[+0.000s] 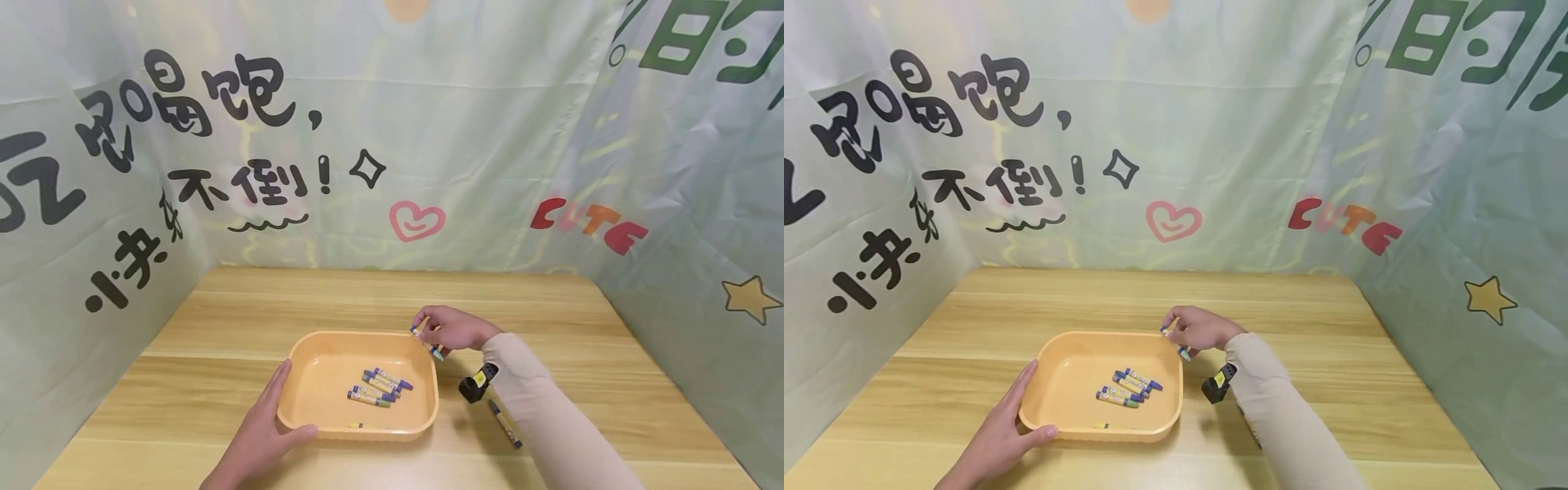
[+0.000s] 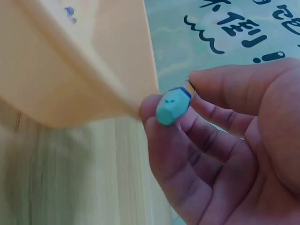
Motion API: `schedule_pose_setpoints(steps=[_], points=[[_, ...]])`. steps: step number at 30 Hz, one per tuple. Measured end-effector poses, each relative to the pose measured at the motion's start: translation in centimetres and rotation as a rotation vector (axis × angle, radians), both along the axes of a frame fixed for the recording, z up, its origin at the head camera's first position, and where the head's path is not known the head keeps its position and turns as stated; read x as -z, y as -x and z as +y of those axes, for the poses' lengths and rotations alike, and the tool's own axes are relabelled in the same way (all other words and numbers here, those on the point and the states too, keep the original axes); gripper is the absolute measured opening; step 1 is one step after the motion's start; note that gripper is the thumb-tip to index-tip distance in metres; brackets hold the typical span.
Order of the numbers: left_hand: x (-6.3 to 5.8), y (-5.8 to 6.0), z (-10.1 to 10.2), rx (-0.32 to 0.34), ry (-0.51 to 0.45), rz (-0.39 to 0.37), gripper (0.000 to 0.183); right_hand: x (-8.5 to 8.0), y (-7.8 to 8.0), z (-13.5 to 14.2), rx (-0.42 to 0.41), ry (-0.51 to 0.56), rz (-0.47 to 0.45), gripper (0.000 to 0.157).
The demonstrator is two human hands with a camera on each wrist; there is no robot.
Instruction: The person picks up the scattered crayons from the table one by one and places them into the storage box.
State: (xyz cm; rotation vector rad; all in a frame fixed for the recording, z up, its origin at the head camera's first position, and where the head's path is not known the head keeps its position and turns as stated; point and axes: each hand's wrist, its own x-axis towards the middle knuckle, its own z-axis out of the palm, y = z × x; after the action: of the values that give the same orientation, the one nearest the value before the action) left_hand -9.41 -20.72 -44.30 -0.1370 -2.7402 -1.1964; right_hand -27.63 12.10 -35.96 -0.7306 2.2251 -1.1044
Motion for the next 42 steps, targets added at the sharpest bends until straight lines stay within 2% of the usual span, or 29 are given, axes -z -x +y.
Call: schedule_pose_setpoints(steps=[8, 16, 28, 32, 42], points=[[-0.3, 0.0, 0.0, -0.001, -0.005, -0.015, 0.113, -0.4, -0.3, -1.8, -0.026, -0.021, 0.010, 0.022], [0.0, 0.1, 0.0, -0.001, 0.000, -0.009, 0.112, 0.0, -0.5, -3.7, -0.074, -0.052, 0.022, 0.021], [0.1, 0.0, 0.1, -0.005, -0.017, -0.033, 0.113, 0.3, -0.6, -6.1, -0.119, -0.103, -0.029, 0.018], [0.1, 0.0, 0.1, -0.002, -0.009, -0.030, 0.113, 0.5, -0.8, -6.8, -0.125, -0.125, -0.046, 0.017], [0.0, -0.1, -0.1, 0.004, 0.004, -0.001, 0.112, 0.8, -1.3, -8.5, -0.197, -0.139, -0.017, 0.018]])
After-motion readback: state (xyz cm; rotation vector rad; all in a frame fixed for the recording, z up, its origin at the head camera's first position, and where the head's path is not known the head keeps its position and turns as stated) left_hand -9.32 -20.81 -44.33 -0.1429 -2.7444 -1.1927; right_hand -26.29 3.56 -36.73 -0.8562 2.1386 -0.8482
